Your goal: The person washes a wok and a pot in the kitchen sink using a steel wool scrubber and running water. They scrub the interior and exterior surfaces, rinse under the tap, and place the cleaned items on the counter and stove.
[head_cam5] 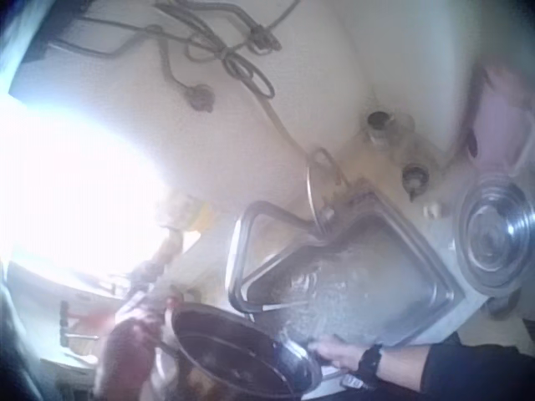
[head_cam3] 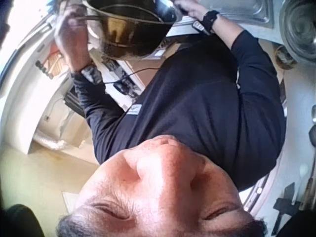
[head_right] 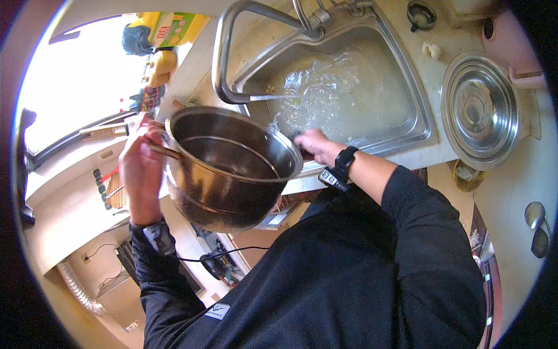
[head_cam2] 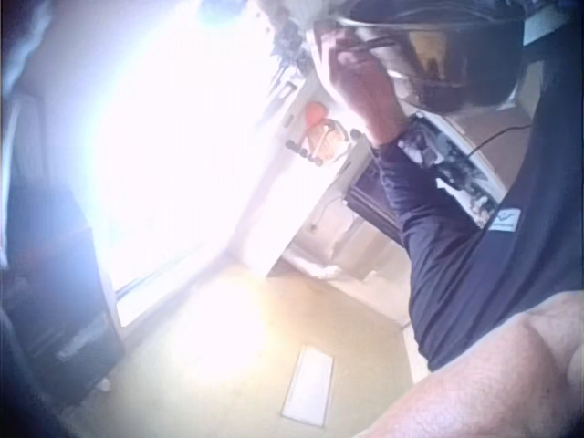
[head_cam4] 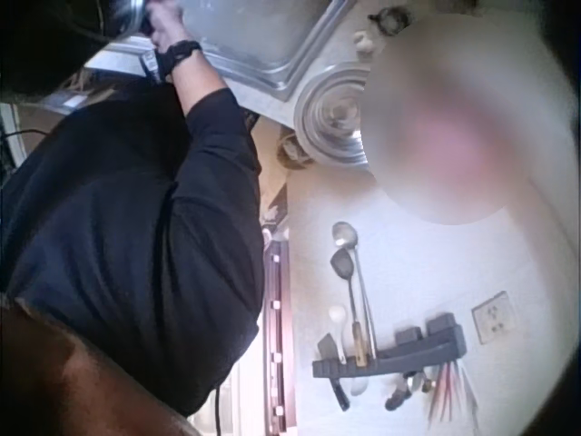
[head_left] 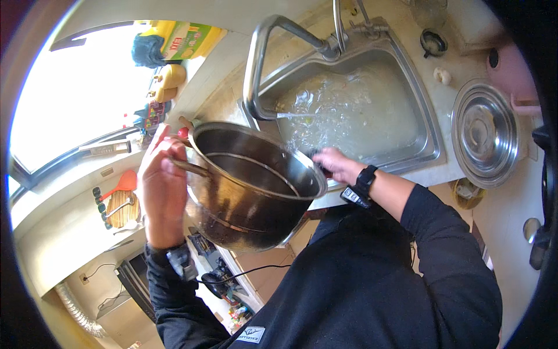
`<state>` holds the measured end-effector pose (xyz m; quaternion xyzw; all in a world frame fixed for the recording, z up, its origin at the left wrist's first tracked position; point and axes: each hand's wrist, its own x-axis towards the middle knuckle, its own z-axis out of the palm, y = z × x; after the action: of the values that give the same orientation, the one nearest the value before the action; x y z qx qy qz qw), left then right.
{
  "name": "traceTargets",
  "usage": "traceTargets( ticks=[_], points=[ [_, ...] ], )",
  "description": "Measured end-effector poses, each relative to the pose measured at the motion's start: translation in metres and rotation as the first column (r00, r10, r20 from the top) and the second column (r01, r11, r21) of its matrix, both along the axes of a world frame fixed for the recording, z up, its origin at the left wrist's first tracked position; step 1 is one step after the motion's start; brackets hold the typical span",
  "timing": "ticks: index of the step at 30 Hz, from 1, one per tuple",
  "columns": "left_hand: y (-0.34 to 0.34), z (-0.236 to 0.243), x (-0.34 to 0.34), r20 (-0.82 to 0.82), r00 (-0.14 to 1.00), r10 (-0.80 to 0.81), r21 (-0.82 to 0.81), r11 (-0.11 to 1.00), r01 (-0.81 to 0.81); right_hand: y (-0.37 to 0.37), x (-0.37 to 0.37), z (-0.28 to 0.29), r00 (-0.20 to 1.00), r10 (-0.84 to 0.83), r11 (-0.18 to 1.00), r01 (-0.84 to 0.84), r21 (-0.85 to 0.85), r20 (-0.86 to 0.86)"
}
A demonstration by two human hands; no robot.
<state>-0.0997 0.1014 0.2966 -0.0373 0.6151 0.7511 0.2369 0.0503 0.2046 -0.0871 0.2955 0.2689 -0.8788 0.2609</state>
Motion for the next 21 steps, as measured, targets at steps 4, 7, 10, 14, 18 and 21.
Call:
traceTargets(
  ticks=[4,7,10,14,18,21],
  points=[
    [-0.047,-0.011,0.009,0.231,0.961,0.153,-0.177,0.978,-0.113,0.01,0.004,0.006,0.99,0.094,0.944,-0.054,0.325,-0.11],
    [-0.105,0.001,0.05,0.119,0.952,0.283,-0.242,0.938,-0.248,0.036,-0.006,0.001,0.995,-0.08,0.986,0.087,0.14,-0.053],
    [-0.149,0.001,0.08,0.062,0.945,0.322,-0.142,0.94,-0.311,0.059,-0.036,0.0,0.974,0.1,0.797,0.043,0.603,-0.202],
    [-0.184,-0.001,0.105,-0.08,0.925,0.373,0.029,0.928,-0.372,0.059,-0.08,0.022,0.75,0.482,0.355,0.307,0.883,-0.454],
    [-0.202,0.006,0.111,-0.154,0.902,0.404,0.075,0.915,-0.397,0.054,-0.09,0.056,0.692,0.656,0.089,0.324,0.942,-0.301],
    [-0.218,0.015,0.113,-0.194,0.886,0.421,0.075,0.907,-0.415,0.062,-0.067,0.065,0.743,0.62,0.227,0.141,0.964,-0.254]
  ],
)
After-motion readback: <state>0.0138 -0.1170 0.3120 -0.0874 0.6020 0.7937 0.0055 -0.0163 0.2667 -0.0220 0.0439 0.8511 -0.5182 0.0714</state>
